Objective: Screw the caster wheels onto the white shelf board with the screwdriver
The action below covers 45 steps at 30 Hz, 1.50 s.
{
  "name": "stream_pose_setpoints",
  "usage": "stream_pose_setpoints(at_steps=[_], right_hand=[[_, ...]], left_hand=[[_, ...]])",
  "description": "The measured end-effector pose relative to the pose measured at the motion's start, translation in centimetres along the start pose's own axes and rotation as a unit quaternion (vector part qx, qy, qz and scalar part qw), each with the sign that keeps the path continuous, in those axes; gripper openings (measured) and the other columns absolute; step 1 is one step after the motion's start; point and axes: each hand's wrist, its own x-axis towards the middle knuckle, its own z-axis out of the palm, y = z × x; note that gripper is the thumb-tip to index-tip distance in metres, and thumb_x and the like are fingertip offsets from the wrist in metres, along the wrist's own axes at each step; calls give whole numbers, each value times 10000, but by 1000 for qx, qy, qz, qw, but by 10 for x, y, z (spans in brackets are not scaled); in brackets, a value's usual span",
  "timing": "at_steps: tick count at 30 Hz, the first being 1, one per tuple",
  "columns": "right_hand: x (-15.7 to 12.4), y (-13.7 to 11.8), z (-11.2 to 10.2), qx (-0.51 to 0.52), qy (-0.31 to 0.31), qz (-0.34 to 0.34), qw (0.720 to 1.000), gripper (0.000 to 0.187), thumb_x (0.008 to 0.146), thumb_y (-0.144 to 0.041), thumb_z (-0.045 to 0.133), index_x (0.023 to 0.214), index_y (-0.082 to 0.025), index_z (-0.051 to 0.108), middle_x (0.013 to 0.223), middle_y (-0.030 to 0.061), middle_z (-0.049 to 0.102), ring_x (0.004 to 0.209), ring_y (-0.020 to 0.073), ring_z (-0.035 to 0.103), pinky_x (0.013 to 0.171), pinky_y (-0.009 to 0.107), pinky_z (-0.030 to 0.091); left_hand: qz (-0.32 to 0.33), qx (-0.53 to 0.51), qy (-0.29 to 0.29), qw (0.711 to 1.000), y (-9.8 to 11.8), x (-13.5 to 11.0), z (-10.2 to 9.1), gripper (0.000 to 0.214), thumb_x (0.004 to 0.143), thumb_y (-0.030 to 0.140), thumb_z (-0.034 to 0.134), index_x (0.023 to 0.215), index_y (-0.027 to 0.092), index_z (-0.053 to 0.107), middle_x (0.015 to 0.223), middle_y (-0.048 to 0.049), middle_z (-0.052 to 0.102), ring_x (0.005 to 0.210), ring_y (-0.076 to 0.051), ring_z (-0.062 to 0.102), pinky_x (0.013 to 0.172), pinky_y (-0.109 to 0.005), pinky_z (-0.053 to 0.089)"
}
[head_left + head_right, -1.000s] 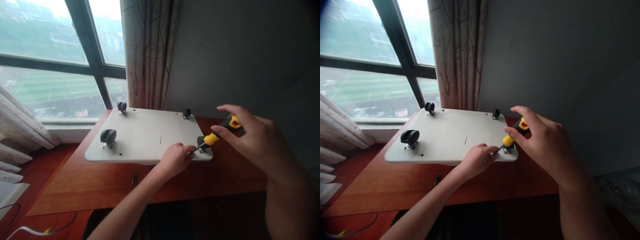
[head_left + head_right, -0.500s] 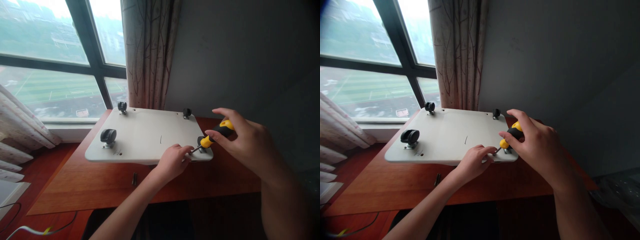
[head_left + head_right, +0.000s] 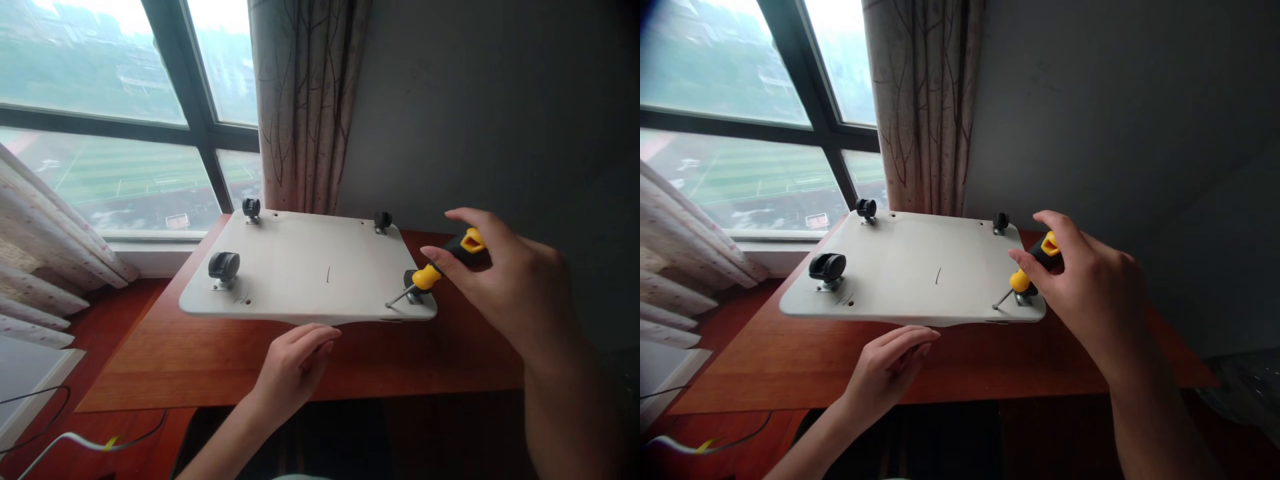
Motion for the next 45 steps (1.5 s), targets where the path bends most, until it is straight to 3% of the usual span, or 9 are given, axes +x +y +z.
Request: stream_pose_setpoints(at_steps=[2, 7, 12, 17, 26, 36, 40, 45], right_hand=[[0, -2, 1, 12, -8, 4, 1000, 458, 919, -534, 606, 1288, -262, 620, 868, 74, 727, 773, 304, 703, 670, 400, 513], [0, 0, -8, 194, -104, -6, 975, 420, 970, -359, 502, 1385, -303, 528, 1208, 58, 710, 953, 259, 715, 802, 388, 553], [0, 0, -10, 150, -83, -9, 985, 369, 944, -381, 576, 1307, -321, 594, 1076, 40, 741, 917, 275, 728, 780, 384, 566], [-1, -6, -6, 87, -33, -21, 995, 357, 933, -421, 604, 1277, -328, 623, 975, 47, 745, 812, 284, 718, 693, 387, 551], [0, -3, -9, 75, -38, -11, 996, 373, 955, -441, 572, 1297, -301, 629, 955, 50, 740, 749, 271, 709, 679, 384, 540], [4, 2, -3, 13, 0, -13, 1000, 458, 900, -524, 647, 1296, -294, 646, 768, 38, 706, 648, 267, 683, 616, 383, 511], [5, 1, -4, 68, -49, -11, 996, 497, 928, -465, 607, 1390, -285, 573, 853, 38, 729, 674, 246, 697, 627, 372, 542], [4, 5, -10, 217, -142, -14, 966, 597, 898, -321, 604, 1476, -280, 462, 1161, 65, 730, 857, 235, 744, 732, 350, 613]], left_hand=[[-21, 22, -2, 1000, -8, -14, -14, 231, 955, 103, 572, 1105, 219, 703, 993, -38, 762, 777, -115, 718, 668, -168, 563], [-60, 88, -2, 994, -30, -41, -43, 197, 956, 163, 579, 1089, 211, 717, 999, -55, 774, 782, -135, 737, 557, -141, 538], [-86, 125, 24, 988, -42, -56, -57, 190, 948, 221, 577, 1063, 208, 728, 955, -51, 794, 749, -157, 752, 551, -165, 558], [-86, 131, 43, 987, -43, -62, -57, 179, 942, 228, 579, 1029, 208, 734, 945, -47, 798, 753, -164, 761, 549, -170, 560], [-82, 130, 36, 987, -44, -65, -59, 186, 940, 212, 571, 1031, 209, 733, 935, -36, 794, 737, -150, 758, 544, -155, 559], [-76, 136, 38, 987, -44, -66, -59, 177, 941, 211, 570, 1018, 204, 730, 929, -38, 795, 754, -160, 765, 602, -170, 587], [-87, 139, 29, 986, -48, -70, -58, 185, 947, 228, 568, 1035, 213, 730, 953, -39, 794, 793, -174, 768, 657, -197, 605], [-76, 144, 28, 986, -48, -72, -57, 187, 958, 213, 556, 1051, 217, 718, 958, -32, 787, 782, -165, 759, 619, -189, 592]])
